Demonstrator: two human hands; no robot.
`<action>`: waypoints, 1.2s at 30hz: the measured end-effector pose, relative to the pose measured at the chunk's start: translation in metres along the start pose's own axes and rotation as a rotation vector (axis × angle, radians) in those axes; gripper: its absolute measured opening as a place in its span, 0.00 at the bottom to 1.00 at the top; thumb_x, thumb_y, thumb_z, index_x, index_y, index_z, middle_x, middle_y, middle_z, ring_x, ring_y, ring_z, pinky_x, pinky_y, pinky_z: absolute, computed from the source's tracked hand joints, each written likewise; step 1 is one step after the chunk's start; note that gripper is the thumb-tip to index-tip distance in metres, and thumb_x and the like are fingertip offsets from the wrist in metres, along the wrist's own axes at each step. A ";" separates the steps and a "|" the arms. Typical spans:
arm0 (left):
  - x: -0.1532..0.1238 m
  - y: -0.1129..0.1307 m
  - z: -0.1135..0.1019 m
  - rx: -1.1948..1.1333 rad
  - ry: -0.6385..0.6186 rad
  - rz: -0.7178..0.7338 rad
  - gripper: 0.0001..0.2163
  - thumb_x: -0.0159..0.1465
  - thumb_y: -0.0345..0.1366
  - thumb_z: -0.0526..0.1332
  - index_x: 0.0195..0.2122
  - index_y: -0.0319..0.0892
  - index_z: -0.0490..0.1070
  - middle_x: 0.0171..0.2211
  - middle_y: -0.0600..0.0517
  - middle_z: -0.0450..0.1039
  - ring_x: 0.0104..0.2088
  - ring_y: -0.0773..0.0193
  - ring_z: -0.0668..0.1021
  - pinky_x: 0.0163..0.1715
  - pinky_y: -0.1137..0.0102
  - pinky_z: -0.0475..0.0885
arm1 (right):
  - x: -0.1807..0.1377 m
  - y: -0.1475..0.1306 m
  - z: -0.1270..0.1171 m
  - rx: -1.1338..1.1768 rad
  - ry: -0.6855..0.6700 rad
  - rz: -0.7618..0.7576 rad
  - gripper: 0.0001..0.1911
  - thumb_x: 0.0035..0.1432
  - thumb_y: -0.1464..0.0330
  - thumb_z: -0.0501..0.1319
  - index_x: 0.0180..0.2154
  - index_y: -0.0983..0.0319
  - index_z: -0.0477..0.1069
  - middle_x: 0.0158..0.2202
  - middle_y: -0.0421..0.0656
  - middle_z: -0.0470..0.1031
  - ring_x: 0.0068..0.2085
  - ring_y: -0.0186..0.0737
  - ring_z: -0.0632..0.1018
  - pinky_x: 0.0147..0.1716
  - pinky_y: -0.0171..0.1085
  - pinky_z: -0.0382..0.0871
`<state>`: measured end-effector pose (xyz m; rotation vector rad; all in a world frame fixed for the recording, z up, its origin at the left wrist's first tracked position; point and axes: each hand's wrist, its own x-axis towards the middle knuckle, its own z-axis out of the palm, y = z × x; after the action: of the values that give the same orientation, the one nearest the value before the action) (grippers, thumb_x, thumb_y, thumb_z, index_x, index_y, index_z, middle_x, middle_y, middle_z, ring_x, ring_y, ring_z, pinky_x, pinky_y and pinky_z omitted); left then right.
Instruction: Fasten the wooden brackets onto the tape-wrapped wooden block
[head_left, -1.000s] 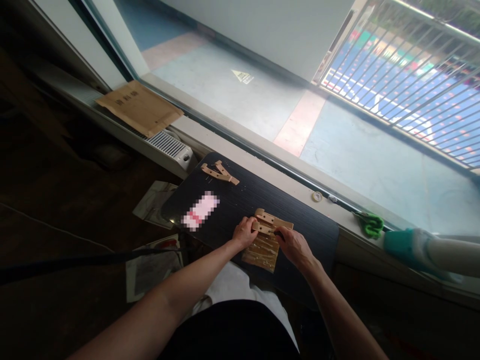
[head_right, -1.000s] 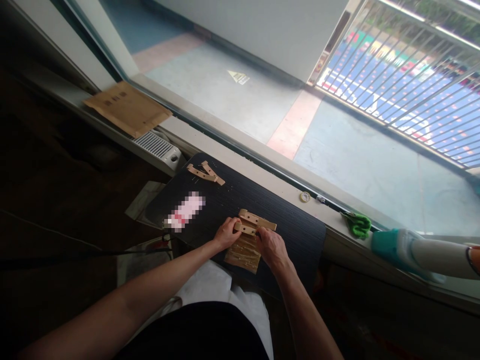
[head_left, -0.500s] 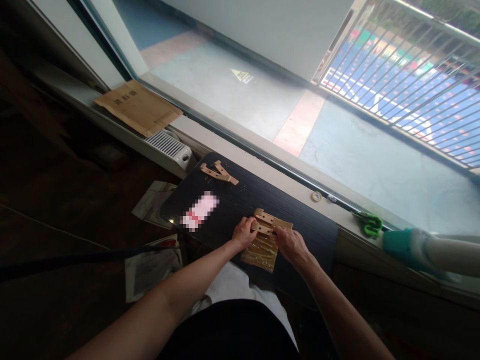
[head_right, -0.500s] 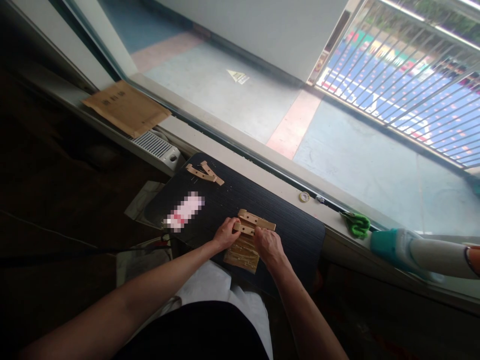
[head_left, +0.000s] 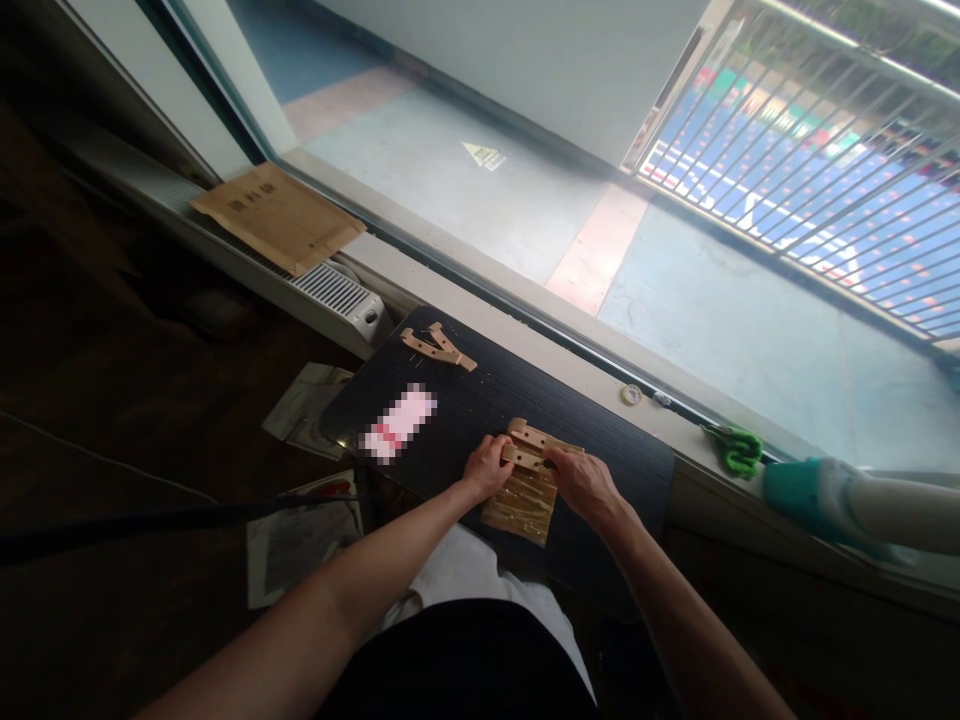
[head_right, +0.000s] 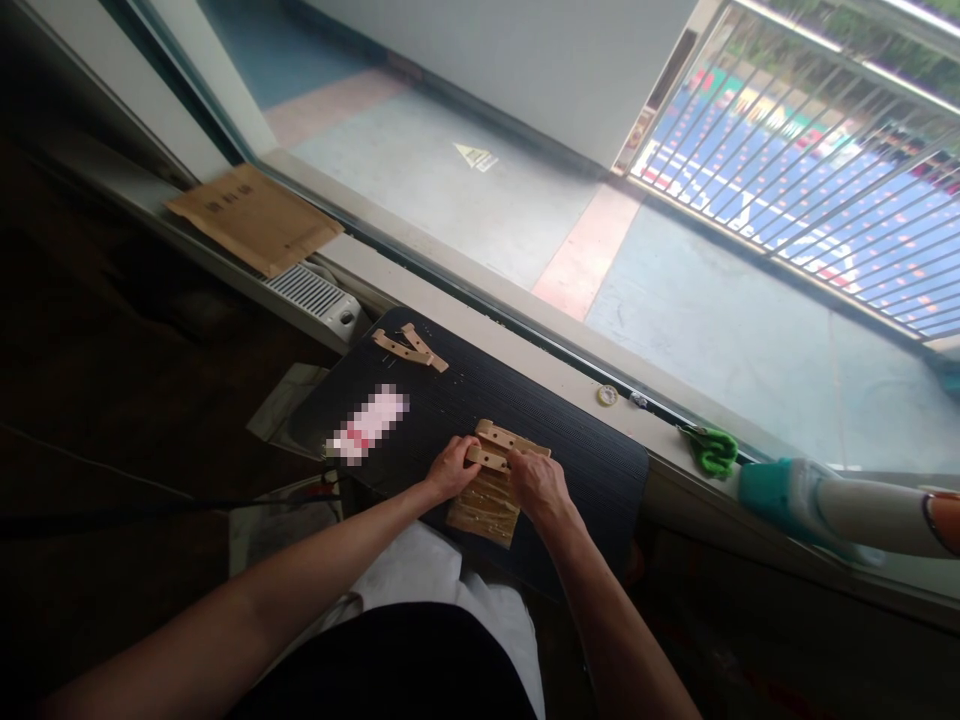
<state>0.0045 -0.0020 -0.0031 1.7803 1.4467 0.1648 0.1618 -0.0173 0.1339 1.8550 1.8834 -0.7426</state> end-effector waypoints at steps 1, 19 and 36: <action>0.000 0.000 0.000 -0.001 -0.001 -0.002 0.14 0.57 0.32 0.59 0.46 0.47 0.65 0.43 0.51 0.67 0.44 0.62 0.74 0.49 0.70 0.67 | 0.001 0.001 0.001 0.002 -0.002 -0.002 0.13 0.61 0.71 0.50 0.44 0.56 0.69 0.42 0.42 0.77 0.44 0.37 0.76 0.40 0.34 0.62; -0.001 0.001 -0.002 0.002 -0.014 -0.003 0.14 0.57 0.33 0.59 0.45 0.47 0.65 0.43 0.52 0.67 0.44 0.62 0.74 0.48 0.70 0.67 | -0.002 -0.003 0.000 -0.039 -0.011 0.001 0.12 0.61 0.70 0.51 0.45 0.57 0.68 0.40 0.44 0.77 0.43 0.40 0.76 0.38 0.35 0.64; 0.000 0.000 -0.002 -0.009 -0.009 -0.001 0.15 0.57 0.33 0.59 0.46 0.46 0.65 0.44 0.51 0.67 0.45 0.62 0.74 0.48 0.69 0.67 | 0.003 0.004 0.008 -0.027 -0.011 0.032 0.14 0.63 0.69 0.48 0.41 0.60 0.71 0.39 0.45 0.78 0.41 0.38 0.77 0.39 0.33 0.64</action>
<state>0.0034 -0.0015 -0.0021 1.7707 1.4385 0.1625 0.1648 -0.0201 0.1253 1.8558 1.8439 -0.7119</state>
